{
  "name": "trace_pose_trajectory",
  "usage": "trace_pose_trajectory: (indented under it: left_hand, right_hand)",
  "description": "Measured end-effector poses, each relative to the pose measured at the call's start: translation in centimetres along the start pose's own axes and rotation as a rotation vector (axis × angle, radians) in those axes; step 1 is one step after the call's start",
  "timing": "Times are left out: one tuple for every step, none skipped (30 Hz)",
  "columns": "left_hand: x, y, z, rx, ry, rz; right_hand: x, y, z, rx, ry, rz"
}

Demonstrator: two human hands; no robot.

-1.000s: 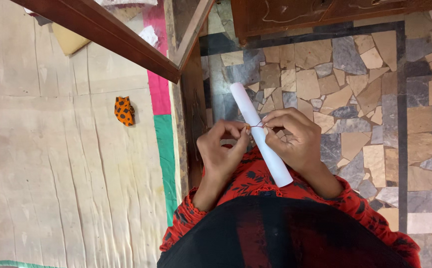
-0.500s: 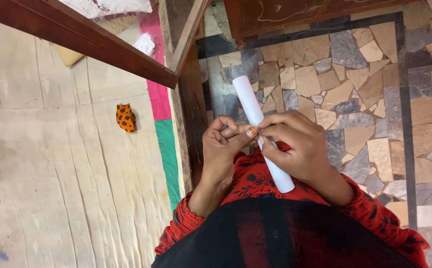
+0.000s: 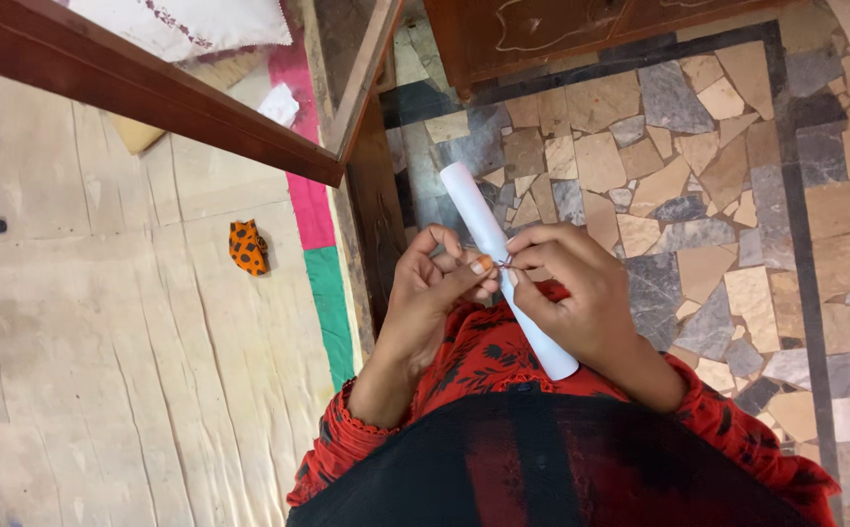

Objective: The person picks up a small orange and black patterned fabric item and places it into a wooden cabinet. They then tie a white rolled object with a red string and place it in the cabinet. Finally, they fold and arrange several pieces of cloth, including a pink and a green item, inside the cabinet.

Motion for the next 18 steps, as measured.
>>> trace_pose_trajectory:
  left_hand:
    - [-0.2, 0.0, 0.0, 0.006, 0.048, -0.014]
    - [-0.5, 0.1, 0.1, 0.011, 0.096, -0.028]
    - [-0.7, 0.2, 0.1, 0.018, 0.144, -0.04]
    - [-0.9, 0.1, 0.1, 0.044, 0.178, -0.031]
    - [-1.3, 0.1, 0.2, 0.073, 0.211, -0.021]
    - [-1.7, 0.2, 0.2, 0.102, 0.244, -0.011]
    - [-1.3, 0.2, 0.5, 0.105, 0.147, 0.072]
    - [-0.8, 0.2, 0.8, 0.107, 0.051, 0.155]
    - [-0.2, 0.4, 1.1, 0.106, -0.045, 0.238]
    - [0.5, 0.7, 1.5, 0.092, -0.162, 0.289]
    - [1.1, 1.1, 2.0, 0.081, -0.279, 0.34]
    - [1.7, 1.5, 2.6, 0.069, -0.396, 0.39]
    - [2.5, 1.9, 3.2, 0.062, -0.524, 0.439]
    - [3.2, 2.3, 3.8, 0.054, -0.653, 0.487]
    - [4.0, 2.5, 4.5, 0.047, -0.78, 0.535]
    - [4.7, 2.7, 5.1, 0.009, -0.885, 0.576]
    - [5.5, 2.8, 5.7, -0.03, -0.989, 0.617]
    - [6.1, 2.9, 6.2, -0.068, -1.094, 0.658]
  right_hand:
    - [-0.5, 0.0, -0.1, 0.018, 0.055, -0.051]
    - [-0.6, 0.1, -0.2, 0.027, 0.067, -0.063]
    - [-0.7, 0.2, -0.3, 0.035, 0.078, -0.077]
    - [-0.9, 0.2, -0.4, 0.043, 0.089, -0.091]
    - [-0.9, 0.2, -0.5, 0.039, 0.095, -0.096]
    - [-0.9, 0.2, -0.5, 0.034, 0.101, -0.102]
    - [-1.0, 0.2, -0.5, 0.029, 0.107, -0.108]
    - [-0.7, 0.3, -0.5, 0.013, 0.067, -0.071]
    - [-0.5, 0.3, -0.5, -0.002, 0.029, -0.035]
    - [-0.2, 0.3, -0.5, -0.017, -0.009, 0.001]
    - [-0.1, 0.4, -0.6, -0.032, -0.034, 0.026]
    - [0.1, 0.4, -0.8, -0.046, -0.059, 0.052]
    - [0.2, 0.4, -0.8, -0.062, -0.086, 0.074]
    - [0.3, 0.3, -0.8, -0.075, -0.117, 0.087]
    - [0.4, 0.3, -0.8, -0.089, -0.148, 0.1]
    - [0.6, 0.2, -0.7, -0.104, -0.178, 0.113]
    - [0.8, 0.2, -0.6, -0.123, -0.238, 0.133]
    - [0.9, 0.2, -0.4, -0.143, -0.297, 0.154]
Point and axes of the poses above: each hand's wrist, its own y-axis away from the middle knuckle, its own z-axis out of the palm, x = y × z, the point moved 9 cm from there along -y, towards the middle knuckle, and after that the axes turned 6 degrees about -x, right-handed, at the moved point
